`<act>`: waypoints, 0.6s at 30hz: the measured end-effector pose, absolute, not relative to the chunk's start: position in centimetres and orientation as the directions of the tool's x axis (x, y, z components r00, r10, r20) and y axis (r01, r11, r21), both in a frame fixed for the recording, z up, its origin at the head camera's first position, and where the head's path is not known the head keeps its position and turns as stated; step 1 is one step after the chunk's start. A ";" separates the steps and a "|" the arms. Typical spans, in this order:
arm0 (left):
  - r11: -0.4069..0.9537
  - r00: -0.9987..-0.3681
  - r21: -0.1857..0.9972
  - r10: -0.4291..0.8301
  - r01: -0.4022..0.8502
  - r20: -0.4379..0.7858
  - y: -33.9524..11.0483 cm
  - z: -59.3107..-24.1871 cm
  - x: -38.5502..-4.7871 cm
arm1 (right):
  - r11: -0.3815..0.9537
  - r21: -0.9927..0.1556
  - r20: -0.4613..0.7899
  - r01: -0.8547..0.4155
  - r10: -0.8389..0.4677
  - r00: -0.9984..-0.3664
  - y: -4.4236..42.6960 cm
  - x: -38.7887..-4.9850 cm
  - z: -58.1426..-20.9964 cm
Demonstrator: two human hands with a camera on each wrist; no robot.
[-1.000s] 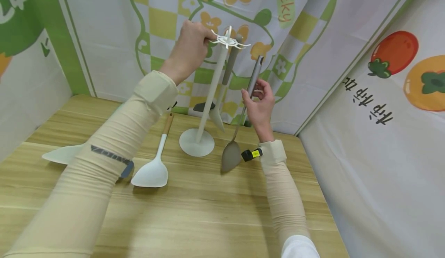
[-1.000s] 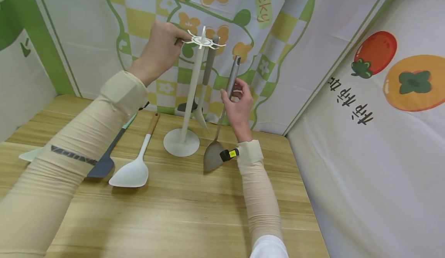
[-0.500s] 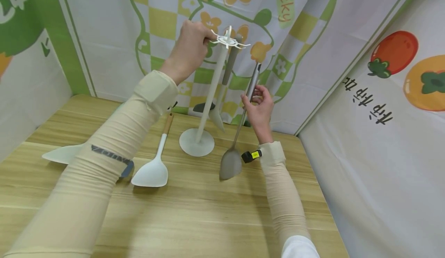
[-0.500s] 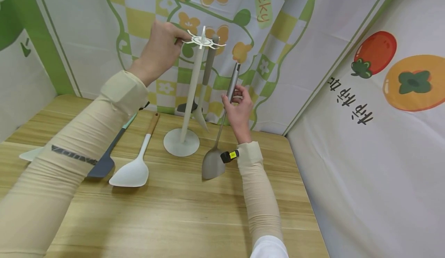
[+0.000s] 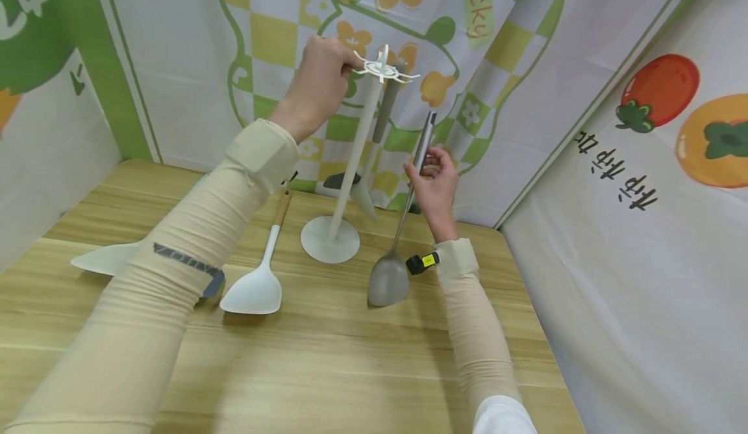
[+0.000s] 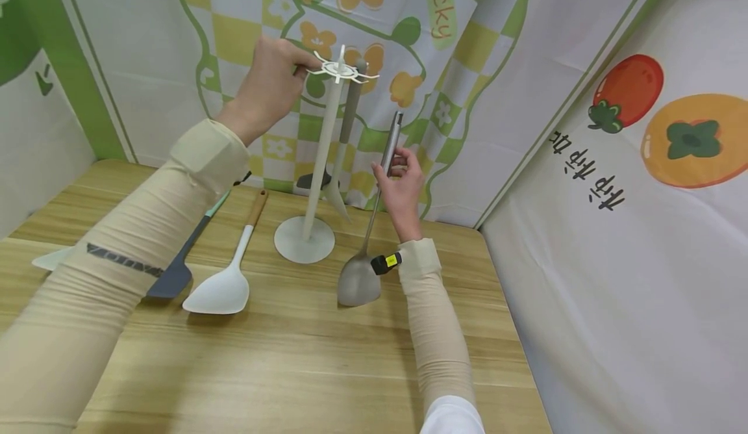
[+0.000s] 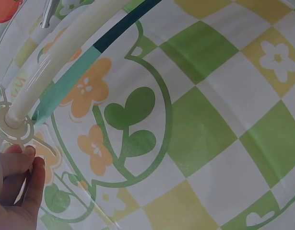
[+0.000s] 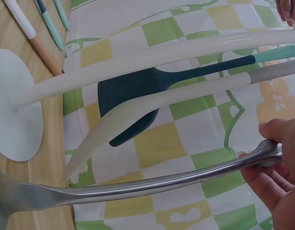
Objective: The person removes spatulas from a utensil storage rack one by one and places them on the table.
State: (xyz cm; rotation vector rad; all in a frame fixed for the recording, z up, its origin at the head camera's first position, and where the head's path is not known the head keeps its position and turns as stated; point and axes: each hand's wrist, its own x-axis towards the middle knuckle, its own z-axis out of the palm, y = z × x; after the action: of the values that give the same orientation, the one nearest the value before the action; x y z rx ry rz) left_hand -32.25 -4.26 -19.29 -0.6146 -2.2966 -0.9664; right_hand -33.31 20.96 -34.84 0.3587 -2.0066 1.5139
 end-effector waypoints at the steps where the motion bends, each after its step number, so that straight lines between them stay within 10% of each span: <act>1: 0.634 -0.732 0.489 0.188 0.599 0.654 -4.3 -19.3 -32.3 | 0.316 -0.784 0.594 -0.534 0.135 -0.793 21.0 -33.3 -34.9; 18: 0.631 -0.730 0.488 0.190 0.603 0.656 -4.3 -19.3 -32.1 | 0.394 -0.820 0.503 -0.414 0.154 -0.850 21.3 -34.1 -36.5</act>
State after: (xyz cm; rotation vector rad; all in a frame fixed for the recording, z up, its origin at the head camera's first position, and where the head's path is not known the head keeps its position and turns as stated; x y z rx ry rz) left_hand -32.07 -4.28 -19.34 -0.6190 -2.2916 -0.9683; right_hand -34.12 21.30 -36.48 0.2218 -2.1473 1.4731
